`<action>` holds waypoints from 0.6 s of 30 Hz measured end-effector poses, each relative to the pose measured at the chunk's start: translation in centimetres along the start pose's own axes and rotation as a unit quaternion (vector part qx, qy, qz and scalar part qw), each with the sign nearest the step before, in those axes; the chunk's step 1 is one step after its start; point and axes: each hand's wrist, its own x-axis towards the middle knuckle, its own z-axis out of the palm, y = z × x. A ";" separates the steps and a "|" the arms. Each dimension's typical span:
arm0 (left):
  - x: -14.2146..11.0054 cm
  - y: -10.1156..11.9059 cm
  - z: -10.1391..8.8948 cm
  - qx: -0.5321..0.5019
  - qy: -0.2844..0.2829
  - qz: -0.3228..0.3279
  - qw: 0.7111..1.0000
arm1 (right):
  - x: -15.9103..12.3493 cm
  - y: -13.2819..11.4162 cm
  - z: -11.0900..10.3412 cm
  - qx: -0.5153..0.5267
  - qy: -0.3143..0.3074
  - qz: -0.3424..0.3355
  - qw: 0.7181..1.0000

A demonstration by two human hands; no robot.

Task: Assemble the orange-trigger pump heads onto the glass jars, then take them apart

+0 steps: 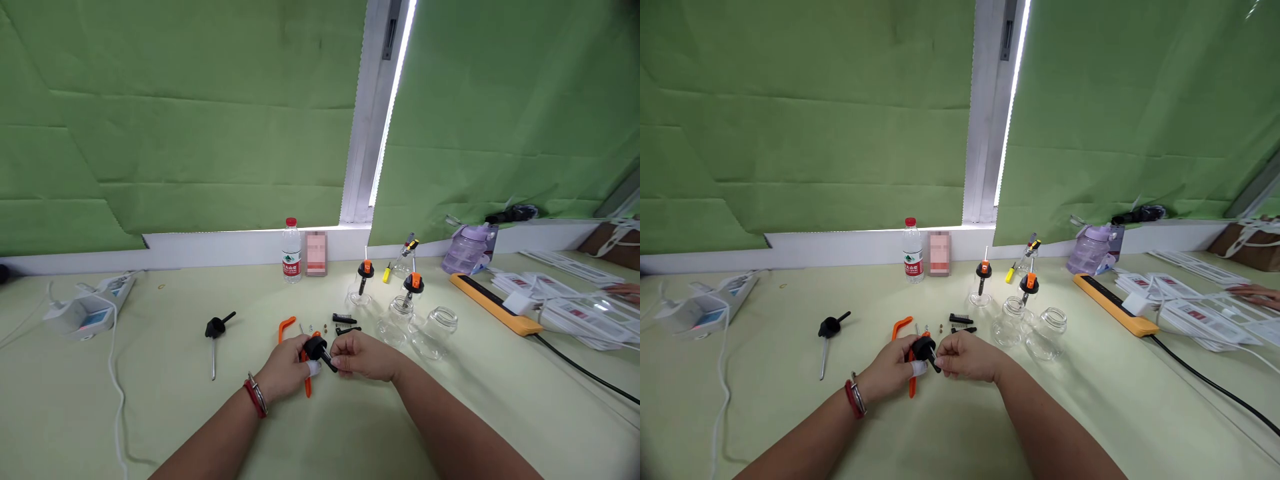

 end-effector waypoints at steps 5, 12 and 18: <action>-0.1 -0.1 -0.1 0.004 -0.013 0.000 1.000 | 0.7 1.2 0.5 0.041 0.032 0.029 0.998; 0.1 -0.7 -0.7 0.013 -0.031 -0.027 0.999 | 1.1 1.1 1.6 0.032 0.065 0.058 0.996; -0.2 -0.1 -0.3 0.022 -0.066 -0.027 0.997 | 1.6 1.4 1.7 -0.057 0.130 0.059 0.988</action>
